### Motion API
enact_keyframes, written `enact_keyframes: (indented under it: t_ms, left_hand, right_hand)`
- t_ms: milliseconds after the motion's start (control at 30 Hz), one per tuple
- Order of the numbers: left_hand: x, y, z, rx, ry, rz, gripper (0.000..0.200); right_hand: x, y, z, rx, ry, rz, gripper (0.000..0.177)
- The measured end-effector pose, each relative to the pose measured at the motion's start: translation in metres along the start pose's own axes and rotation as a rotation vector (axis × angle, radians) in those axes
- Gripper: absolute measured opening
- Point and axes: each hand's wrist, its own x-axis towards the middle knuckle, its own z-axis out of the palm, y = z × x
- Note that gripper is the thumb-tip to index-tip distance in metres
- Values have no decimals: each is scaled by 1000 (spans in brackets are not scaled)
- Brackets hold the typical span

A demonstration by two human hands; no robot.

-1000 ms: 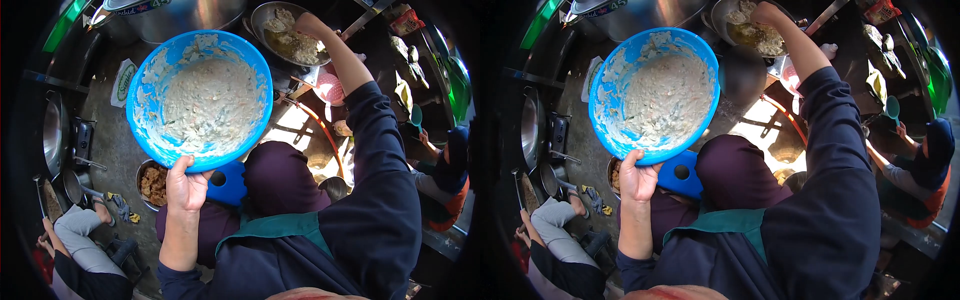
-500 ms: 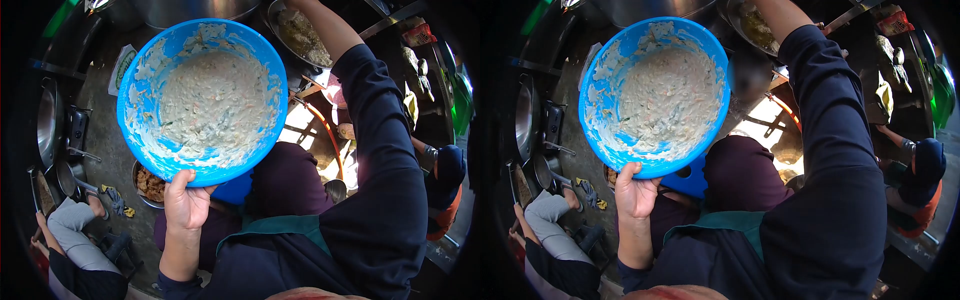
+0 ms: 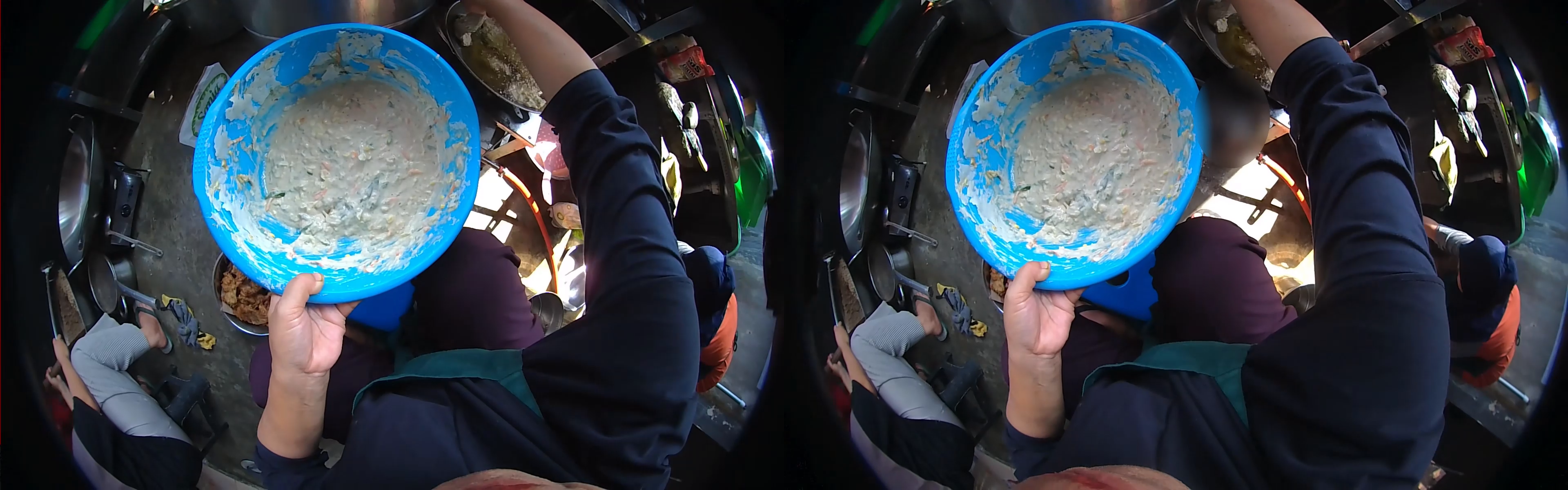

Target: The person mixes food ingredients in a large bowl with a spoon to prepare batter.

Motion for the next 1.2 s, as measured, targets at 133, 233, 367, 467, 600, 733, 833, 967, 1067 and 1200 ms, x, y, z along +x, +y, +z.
enact_keyframes:
  t_ms: [133, 233, 367, 467, 600, 733, 833, 967, 1067, 1200]
  left_hand:
    - [1, 0, -2, -8, -5, -5, 49]
    - [2, 1, -1, -1, -12, -3, 49]
    - [1, 2, 0, 1, -11, -5, 49]
    - [2, 2, -2, -5, -17, -6, 49]
    - [1, 2, -1, -6, -26, -5, 49]
    - [0, 2, -1, 6, -17, -2, 49]
    - [1, 2, -2, 15, -21, -2, 48]
    - [0, 3, 0, 15, -18, 0, 47]
    - [0, 4, 0, 19, -13, -9, 47]
    - [0, 6, -1, 36, -9, -26, 49]
  right_hand:
    - [-1, 7, -2, 2, 5, 9, 30]
    - [10, 22, 3, 69, -33, 25, 27]
    - [5, 32, 7, 92, 5, -6, 23]
    - [-31, 22, -14, 229, -46, 116, 22]
    - [-57, 23, -21, 350, -27, 186, 21]
    - [-42, 48, 16, 328, 182, 142, 18]
    - [-5, 78, 62, 206, 234, 99, 19]
    - [8, 88, 102, 33, 229, 23, 21]
    - [2, 82, 108, 292, 269, 124, 29]
    - [7, 79, 110, 424, 180, 247, 35]
